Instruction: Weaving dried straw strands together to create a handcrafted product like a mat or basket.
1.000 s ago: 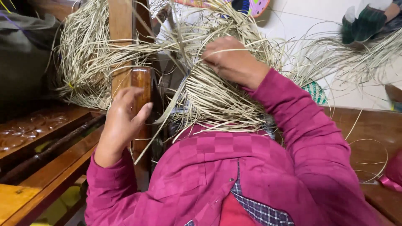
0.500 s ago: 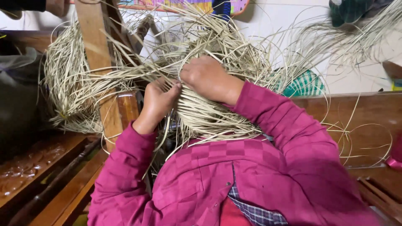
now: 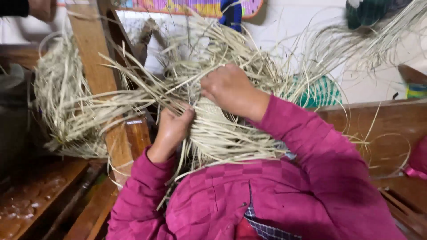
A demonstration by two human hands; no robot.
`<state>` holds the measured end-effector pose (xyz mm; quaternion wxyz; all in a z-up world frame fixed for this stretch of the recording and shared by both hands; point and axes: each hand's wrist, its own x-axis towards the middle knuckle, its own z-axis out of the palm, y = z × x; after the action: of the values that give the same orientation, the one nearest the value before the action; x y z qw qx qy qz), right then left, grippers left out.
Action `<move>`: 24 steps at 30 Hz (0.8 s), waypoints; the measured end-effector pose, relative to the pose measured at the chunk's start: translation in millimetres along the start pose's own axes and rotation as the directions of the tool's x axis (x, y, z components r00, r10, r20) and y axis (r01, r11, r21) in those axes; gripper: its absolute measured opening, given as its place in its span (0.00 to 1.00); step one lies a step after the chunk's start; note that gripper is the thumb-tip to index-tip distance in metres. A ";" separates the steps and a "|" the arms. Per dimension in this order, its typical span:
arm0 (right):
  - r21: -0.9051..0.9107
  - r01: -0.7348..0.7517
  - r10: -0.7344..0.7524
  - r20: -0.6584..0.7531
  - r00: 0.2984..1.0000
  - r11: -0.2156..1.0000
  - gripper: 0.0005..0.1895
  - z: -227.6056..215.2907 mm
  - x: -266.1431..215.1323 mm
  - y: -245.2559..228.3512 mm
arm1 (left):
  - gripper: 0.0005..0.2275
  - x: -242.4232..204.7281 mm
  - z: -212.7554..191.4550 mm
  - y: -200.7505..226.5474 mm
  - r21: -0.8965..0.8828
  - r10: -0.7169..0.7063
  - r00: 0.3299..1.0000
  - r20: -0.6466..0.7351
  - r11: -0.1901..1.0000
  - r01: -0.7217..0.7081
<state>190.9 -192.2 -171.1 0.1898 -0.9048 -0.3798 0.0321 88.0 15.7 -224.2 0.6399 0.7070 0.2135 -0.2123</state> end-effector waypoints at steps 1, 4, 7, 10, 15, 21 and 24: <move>-0.083 0.078 -0.088 -0.125 0.988 0.994 0.10 4.7 -0.2 -2.0 | 0.06 -3.0 -0.8 8.7 -0.002 -0.007 1.000 -0.019 1.000 0.007; -0.243 0.166 -0.236 -0.294 0.926 0.956 0.07 -11.9 -1.7 -14.2 | 0.05 -3.7 -0.7 16.3 -0.011 0.022 0.999 -0.041 1.000 -0.022; -0.242 0.242 -0.319 -0.360 0.877 0.940 0.05 -25.9 -5.7 -32.2 | 0.05 0.2 -2.6 8.8 0.001 0.057 0.998 -0.035 0.998 -0.057; -0.184 0.309 -0.357 -0.370 0.858 0.933 0.06 -10.4 -5.0 -33.6 | 0.04 5.8 -3.9 -3.7 0.015 0.073 0.997 -0.021 0.997 -0.073; -0.064 0.322 -0.327 -0.230 0.917 0.945 0.05 2.9 -10.1 -24.7 | 0.07 -5.0 -2.7 8.8 -0.070 0.005 0.998 -0.069 0.998 -0.010; 0.113 0.326 -0.290 -0.255 0.923 0.938 0.05 6.9 -8.1 -17.5 | 0.04 -10.6 3.5 26.9 -0.028 0.103 0.993 -0.064 0.994 -0.105; 0.170 0.307 -0.251 -0.285 0.925 0.937 0.06 9.4 -9.1 -18.5 | 0.03 -12.3 3.0 30.6 -0.011 0.145 0.987 -0.064 0.989 -0.146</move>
<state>170.0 -183.8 -173.8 0.3353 -0.8122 -0.4717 -0.0734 95.4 9.6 -192.5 0.6522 0.7221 0.1830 -0.1407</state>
